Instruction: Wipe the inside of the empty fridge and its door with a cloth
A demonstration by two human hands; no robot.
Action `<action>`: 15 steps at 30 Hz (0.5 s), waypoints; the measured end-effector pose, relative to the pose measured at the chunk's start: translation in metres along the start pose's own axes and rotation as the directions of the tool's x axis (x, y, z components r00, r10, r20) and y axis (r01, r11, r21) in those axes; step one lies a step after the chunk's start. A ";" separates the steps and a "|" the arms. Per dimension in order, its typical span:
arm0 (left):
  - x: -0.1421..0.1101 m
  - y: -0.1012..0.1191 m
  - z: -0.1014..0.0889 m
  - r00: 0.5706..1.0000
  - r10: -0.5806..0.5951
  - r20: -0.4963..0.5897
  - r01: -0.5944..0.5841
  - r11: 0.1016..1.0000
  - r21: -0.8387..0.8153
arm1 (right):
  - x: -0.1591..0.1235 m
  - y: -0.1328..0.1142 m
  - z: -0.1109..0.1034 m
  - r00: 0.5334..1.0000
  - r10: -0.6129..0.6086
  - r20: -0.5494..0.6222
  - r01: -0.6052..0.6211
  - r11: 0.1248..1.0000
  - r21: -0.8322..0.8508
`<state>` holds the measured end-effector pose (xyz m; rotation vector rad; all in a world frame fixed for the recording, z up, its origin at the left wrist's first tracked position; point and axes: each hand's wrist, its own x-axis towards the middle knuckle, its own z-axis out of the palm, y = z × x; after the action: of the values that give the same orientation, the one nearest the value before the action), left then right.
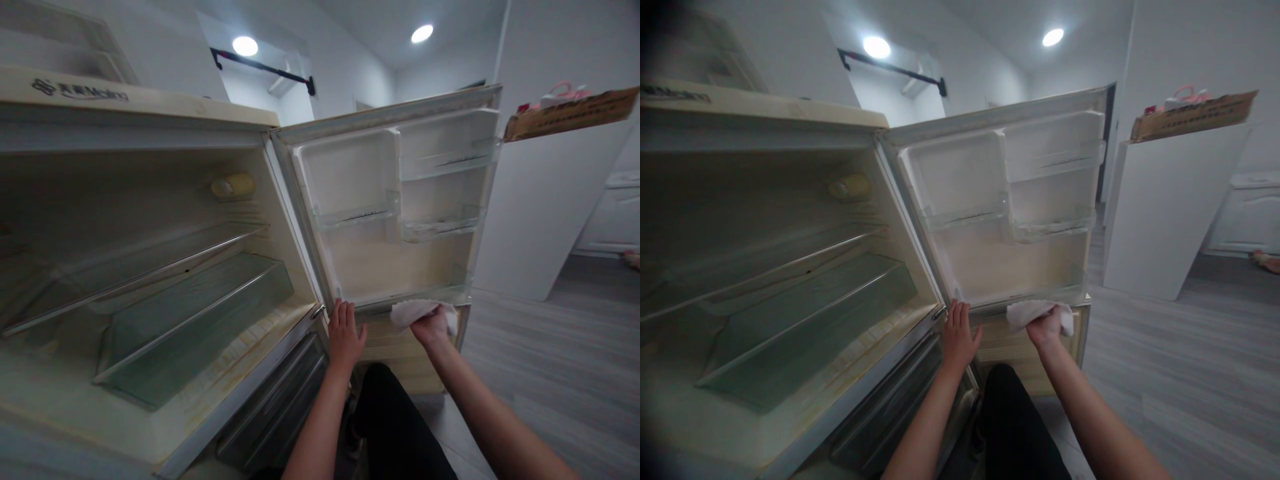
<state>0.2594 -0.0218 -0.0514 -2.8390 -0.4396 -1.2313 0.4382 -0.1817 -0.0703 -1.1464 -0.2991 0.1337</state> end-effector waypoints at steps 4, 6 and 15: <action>-0.001 -0.001 0.002 1.000 -0.001 0.019 0.001 1.000 0.024 | -0.033 0.007 0.054 0.893 0.441 0.090 -0.377 0.623 0.685; -0.001 -0.002 0.002 1.000 -0.008 0.030 0.007 0.999 0.038 | -0.047 0.008 0.076 0.826 0.510 0.241 -0.500 0.465 0.730; -0.002 -0.006 -0.010 0.999 -0.008 0.049 0.009 1.000 -0.026 | -0.084 0.020 0.115 0.628 0.492 0.603 -0.777 0.355 0.519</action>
<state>0.2498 -0.0181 -0.0469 -2.8974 -0.4404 -1.1801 0.3241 -0.0946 -0.0590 -0.2982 -0.0409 1.1195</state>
